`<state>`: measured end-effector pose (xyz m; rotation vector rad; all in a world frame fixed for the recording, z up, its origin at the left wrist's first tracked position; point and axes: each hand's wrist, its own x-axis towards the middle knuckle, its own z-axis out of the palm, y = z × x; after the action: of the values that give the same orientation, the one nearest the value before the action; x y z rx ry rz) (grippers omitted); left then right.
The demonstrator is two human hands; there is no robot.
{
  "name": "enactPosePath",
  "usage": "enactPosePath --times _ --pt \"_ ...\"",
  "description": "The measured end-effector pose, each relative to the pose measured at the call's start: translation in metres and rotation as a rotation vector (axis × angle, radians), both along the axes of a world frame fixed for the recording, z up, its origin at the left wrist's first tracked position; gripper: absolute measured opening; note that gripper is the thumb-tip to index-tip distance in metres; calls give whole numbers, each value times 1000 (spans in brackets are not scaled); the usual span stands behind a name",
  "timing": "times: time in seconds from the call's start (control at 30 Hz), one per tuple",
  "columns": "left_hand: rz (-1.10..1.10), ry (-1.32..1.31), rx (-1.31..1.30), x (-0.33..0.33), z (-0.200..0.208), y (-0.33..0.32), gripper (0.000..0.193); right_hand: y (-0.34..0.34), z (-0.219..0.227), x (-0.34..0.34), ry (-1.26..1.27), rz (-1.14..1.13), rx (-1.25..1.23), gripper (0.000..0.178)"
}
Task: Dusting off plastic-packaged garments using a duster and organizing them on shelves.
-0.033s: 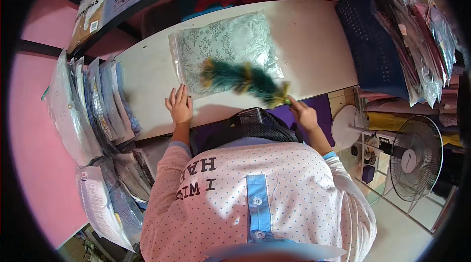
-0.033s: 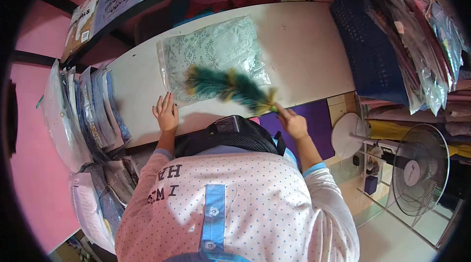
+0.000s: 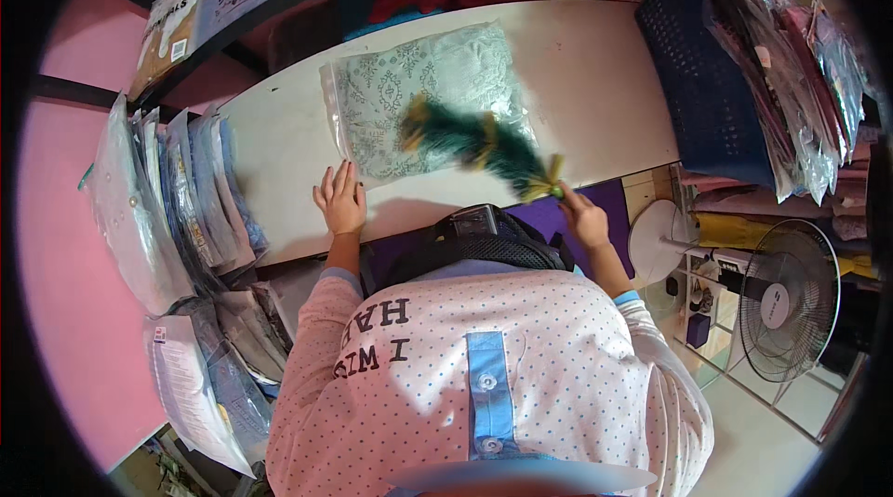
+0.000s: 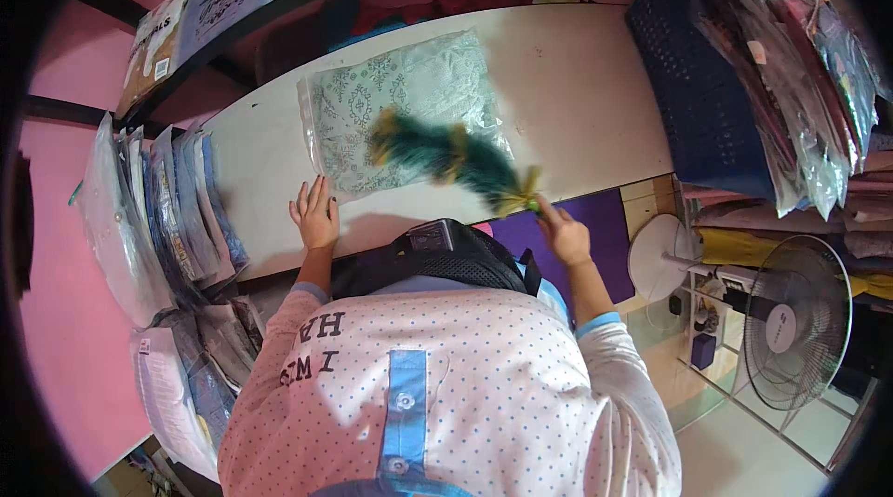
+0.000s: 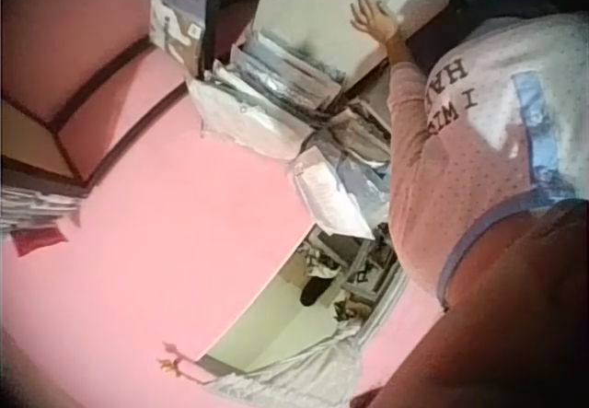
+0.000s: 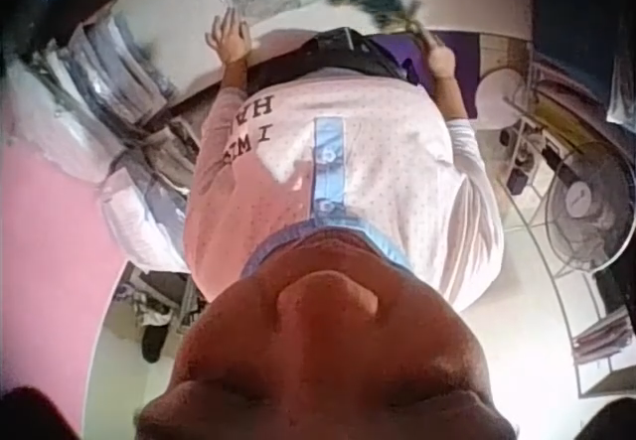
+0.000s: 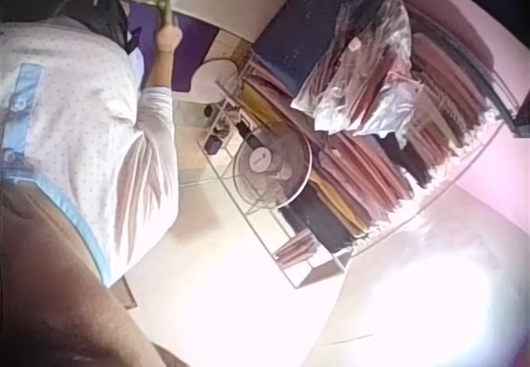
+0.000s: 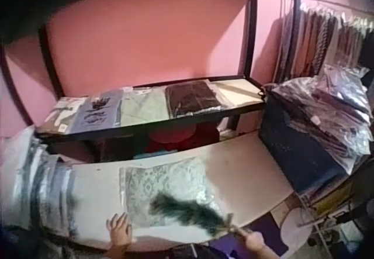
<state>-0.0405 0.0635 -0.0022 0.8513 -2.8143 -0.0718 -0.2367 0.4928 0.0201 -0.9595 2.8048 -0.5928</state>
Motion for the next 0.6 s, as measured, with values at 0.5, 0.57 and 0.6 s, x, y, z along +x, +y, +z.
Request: enactPosePath --times 0.5,0.57,0.6 --pt "-6 37 18 2 3 2 50 -51 18 -4 -111 0 49 46" --pt "-8 32 18 1 6 3 50 -57 17 -15 -31 -253 -129 46" --pt "-13 22 21 1 7 3 50 -61 17 -20 -28 -249 -133 46"
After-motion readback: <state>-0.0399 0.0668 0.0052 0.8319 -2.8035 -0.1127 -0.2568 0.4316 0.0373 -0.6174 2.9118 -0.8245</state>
